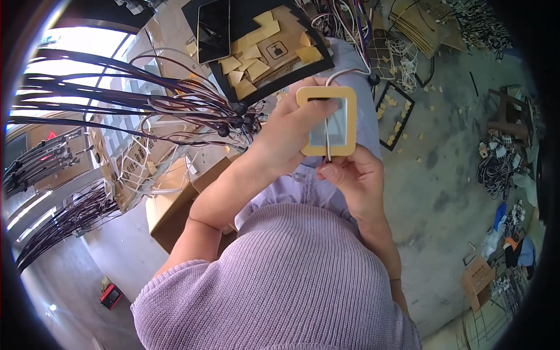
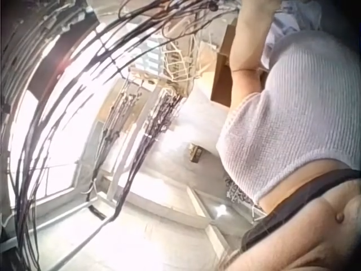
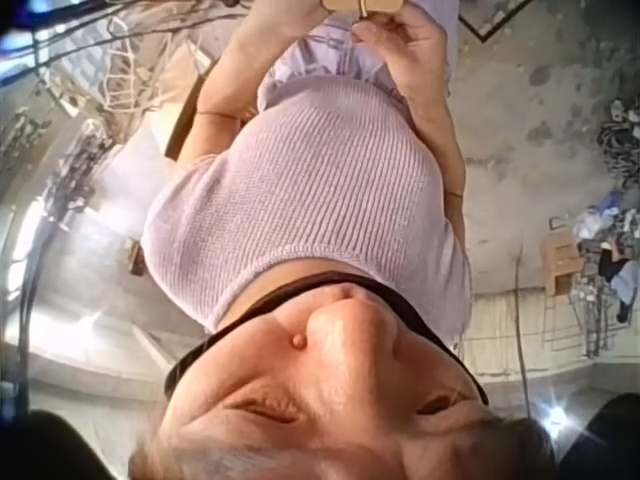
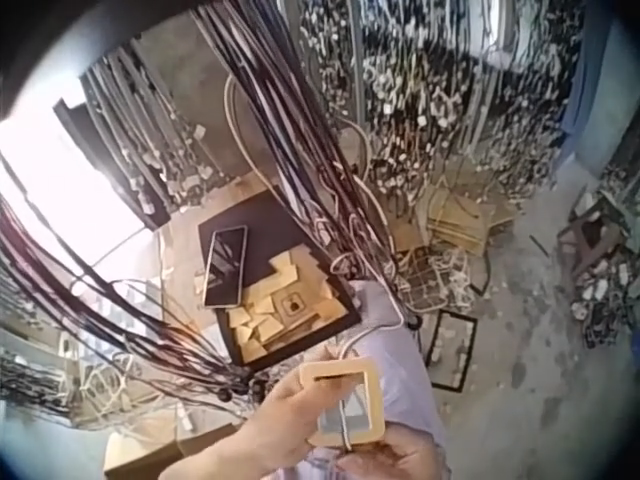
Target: Assembling and labeling electrical wire harnesses by connecting wires to plastic housings and applying labels.
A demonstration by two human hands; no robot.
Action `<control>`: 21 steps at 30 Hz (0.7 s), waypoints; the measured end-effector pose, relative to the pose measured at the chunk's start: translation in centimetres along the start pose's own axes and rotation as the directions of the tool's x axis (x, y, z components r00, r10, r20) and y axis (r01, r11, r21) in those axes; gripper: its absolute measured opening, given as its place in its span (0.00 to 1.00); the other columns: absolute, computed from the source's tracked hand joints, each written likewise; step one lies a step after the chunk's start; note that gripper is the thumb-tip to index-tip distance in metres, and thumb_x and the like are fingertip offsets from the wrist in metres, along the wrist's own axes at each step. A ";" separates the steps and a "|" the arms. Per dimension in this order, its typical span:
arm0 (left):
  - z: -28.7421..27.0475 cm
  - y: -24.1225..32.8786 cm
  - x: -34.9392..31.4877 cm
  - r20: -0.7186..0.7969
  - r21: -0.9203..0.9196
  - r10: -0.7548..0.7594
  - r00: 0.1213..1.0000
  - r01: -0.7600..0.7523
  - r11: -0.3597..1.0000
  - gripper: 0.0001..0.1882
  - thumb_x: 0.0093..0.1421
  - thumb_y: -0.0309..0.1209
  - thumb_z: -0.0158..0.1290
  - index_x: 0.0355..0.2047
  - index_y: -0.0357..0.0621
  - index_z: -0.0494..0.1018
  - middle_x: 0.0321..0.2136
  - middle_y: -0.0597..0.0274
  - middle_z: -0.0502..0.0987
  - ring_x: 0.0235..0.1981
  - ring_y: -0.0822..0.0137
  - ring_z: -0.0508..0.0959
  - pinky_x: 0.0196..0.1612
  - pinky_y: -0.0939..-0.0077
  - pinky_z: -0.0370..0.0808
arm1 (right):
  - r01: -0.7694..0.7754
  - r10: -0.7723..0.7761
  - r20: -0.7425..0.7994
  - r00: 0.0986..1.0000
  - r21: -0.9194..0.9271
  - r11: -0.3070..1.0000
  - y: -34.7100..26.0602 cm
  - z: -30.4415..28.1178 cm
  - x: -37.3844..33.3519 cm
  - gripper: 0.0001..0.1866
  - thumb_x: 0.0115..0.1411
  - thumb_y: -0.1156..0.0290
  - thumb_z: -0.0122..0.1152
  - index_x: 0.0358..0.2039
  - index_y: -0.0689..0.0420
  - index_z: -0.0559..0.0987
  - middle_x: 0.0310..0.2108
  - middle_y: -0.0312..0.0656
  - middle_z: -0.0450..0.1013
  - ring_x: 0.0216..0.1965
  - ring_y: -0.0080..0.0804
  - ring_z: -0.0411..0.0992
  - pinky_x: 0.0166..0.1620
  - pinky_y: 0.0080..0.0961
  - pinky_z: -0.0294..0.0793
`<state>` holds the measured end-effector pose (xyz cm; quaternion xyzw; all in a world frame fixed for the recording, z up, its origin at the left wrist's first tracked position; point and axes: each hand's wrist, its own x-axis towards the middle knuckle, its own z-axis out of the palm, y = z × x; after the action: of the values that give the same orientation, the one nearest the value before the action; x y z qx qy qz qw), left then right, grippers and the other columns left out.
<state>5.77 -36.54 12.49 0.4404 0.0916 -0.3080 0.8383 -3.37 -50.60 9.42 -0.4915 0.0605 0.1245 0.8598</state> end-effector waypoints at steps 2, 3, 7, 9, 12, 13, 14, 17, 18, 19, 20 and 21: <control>-0.6 -0.3 0.2 0.096 0.276 0.134 0.986 -0.155 0.949 0.11 0.62 0.28 0.49 0.45 0.42 0.65 0.37 0.66 0.71 0.39 0.76 0.72 0.42 0.80 0.71 | -0.026 0.025 -0.010 1.000 -0.032 0.999 0.7 -0.5 0.1 0.16 0.53 0.78 0.66 0.42 0.66 0.74 0.31 0.36 0.72 0.34 0.20 0.71 0.42 0.19 0.72; -1.0 -0.5 0.3 0.170 0.417 0.224 0.960 -0.276 0.866 0.13 0.63 0.30 0.49 0.46 0.40 0.65 0.38 0.65 0.71 0.41 0.76 0.71 0.44 0.81 0.69 | 0.001 0.001 0.053 0.999 -0.031 1.000 1.2 -1.1 0.2 0.19 0.52 0.78 0.67 0.44 0.65 0.73 0.33 0.38 0.73 0.36 0.24 0.73 0.43 0.22 0.73; -1.9 -0.7 0.2 0.358 0.400 0.264 0.896 -0.403 0.823 0.19 0.63 0.30 0.52 0.51 0.40 0.59 0.41 0.62 0.70 0.44 0.73 0.70 0.48 0.78 0.67 | 0.110 -0.094 0.159 0.983 -0.096 0.989 1.2 -2.5 1.5 0.30 0.54 0.60 0.67 0.52 0.65 0.68 0.46 0.42 0.71 0.48 0.30 0.70 0.53 0.29 0.69; -2.0 -0.5 -0.4 0.376 0.439 0.247 0.893 -0.406 0.802 0.18 0.61 0.24 0.49 0.50 0.38 0.58 0.42 0.60 0.70 0.45 0.71 0.71 0.49 0.77 0.68 | 0.093 -0.086 0.065 0.994 -0.114 0.989 0.7 -2.6 2.5 0.42 0.56 0.42 0.58 0.58 0.65 0.63 0.52 0.44 0.67 0.53 0.29 0.66 0.56 0.29 0.65; -2.9 0.3 -0.9 0.513 0.678 0.065 0.856 -0.450 0.582 0.22 0.56 0.19 0.49 0.51 0.37 0.59 0.44 0.54 0.70 0.47 0.61 0.73 0.49 0.68 0.69 | 0.014 -0.028 0.021 0.999 0.478 0.878 -3.1 -2.7 3.9 0.42 0.58 0.43 0.56 0.59 0.66 0.62 0.46 0.43 0.69 0.48 0.29 0.67 0.53 0.22 0.62; -3.6 0.6 -1.3 0.535 0.773 -0.065 0.843 -0.456 0.441 0.22 0.56 0.20 0.51 0.51 0.38 0.59 0.45 0.53 0.70 0.47 0.58 0.73 0.50 0.65 0.69 | 0.049 -0.159 0.130 0.979 0.605 0.795 -3.7 -4.2 4.6 0.36 0.61 0.47 0.53 0.57 0.66 0.64 0.42 0.41 0.70 0.42 0.26 0.67 0.50 0.21 0.62; -3.9 1.1 -1.6 0.372 0.892 -0.337 0.865 -0.233 0.388 0.30 0.55 0.27 0.55 0.56 0.39 0.57 0.50 0.50 0.67 0.52 0.52 0.70 0.54 0.63 0.67 | 0.063 -0.303 0.213 0.929 0.717 0.695 -4.4 -6.0 4.9 0.31 0.64 0.50 0.50 0.56 0.65 0.65 0.37 0.38 0.71 0.36 0.24 0.66 0.46 0.19 0.62; -7.5 1.1 -2.4 0.558 0.792 -0.252 0.791 -0.417 0.445 0.51 0.53 0.44 0.60 0.67 0.40 0.42 0.65 0.45 0.47 0.68 0.50 0.46 0.66 0.56 0.47 | 0.423 -0.425 -0.007 0.905 -0.090 0.902 -5.9 -4.1 1.7 0.12 0.64 0.65 0.51 0.41 0.59 0.74 0.25 0.30 0.69 0.22 0.26 0.63 0.31 0.25 0.67; -7.0 1.1 -2.9 0.560 0.581 -0.120 0.819 -0.285 0.762 0.54 0.52 0.47 0.61 0.67 0.39 0.39 0.67 0.46 0.43 0.69 0.51 0.43 0.67 0.55 0.44 | 0.565 -0.504 0.255 0.825 -0.376 0.735 -6.5 -2.3 1.4 0.09 0.61 0.67 0.52 0.37 0.59 0.73 0.24 0.34 0.70 0.23 0.30 0.67 0.30 0.29 0.69; -6.3 1.1 -3.4 0.513 0.250 -0.007 0.858 -0.142 0.958 0.56 0.51 0.49 0.61 0.67 0.39 0.37 0.68 0.46 0.39 0.69 0.52 0.40 0.67 0.53 0.41 | 0.686 -0.464 0.507 0.726 -0.569 0.453 -6.9 0.0 0.9 0.08 0.58 0.69 0.54 0.33 0.60 0.72 0.23 0.37 0.70 0.24 0.33 0.71 0.28 0.32 0.71; -5.4 1.5 -3.4 0.559 0.222 0.096 0.824 -0.260 0.940 0.61 0.48 0.48 0.63 0.68 0.40 0.33 0.69 0.48 0.35 0.70 0.53 0.39 0.66 0.53 0.42 | 0.677 -0.346 0.591 0.729 -0.547 0.493 -6.2 1.9 0.0 0.07 0.56 0.70 0.54 0.32 0.60 0.72 0.24 0.41 0.71 0.27 0.37 0.73 0.30 0.33 0.72; -3.6 1.9 -3.6 0.557 0.328 0.122 0.821 -0.353 0.876 0.59 0.47 0.49 0.63 0.67 0.38 0.37 0.68 0.47 0.39 0.69 0.52 0.41 0.66 0.54 0.43 | 0.660 -0.224 0.662 0.715 -0.533 0.530 -5.4 3.3 -0.7 0.07 0.54 0.71 0.55 0.30 0.61 0.72 0.24 0.44 0.71 0.29 0.40 0.75 0.31 0.34 0.73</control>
<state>4.45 -31.28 13.20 0.5171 -0.2633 -0.3181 0.7497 -2.63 -50.48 15.74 -0.7406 -0.3614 0.0319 0.5656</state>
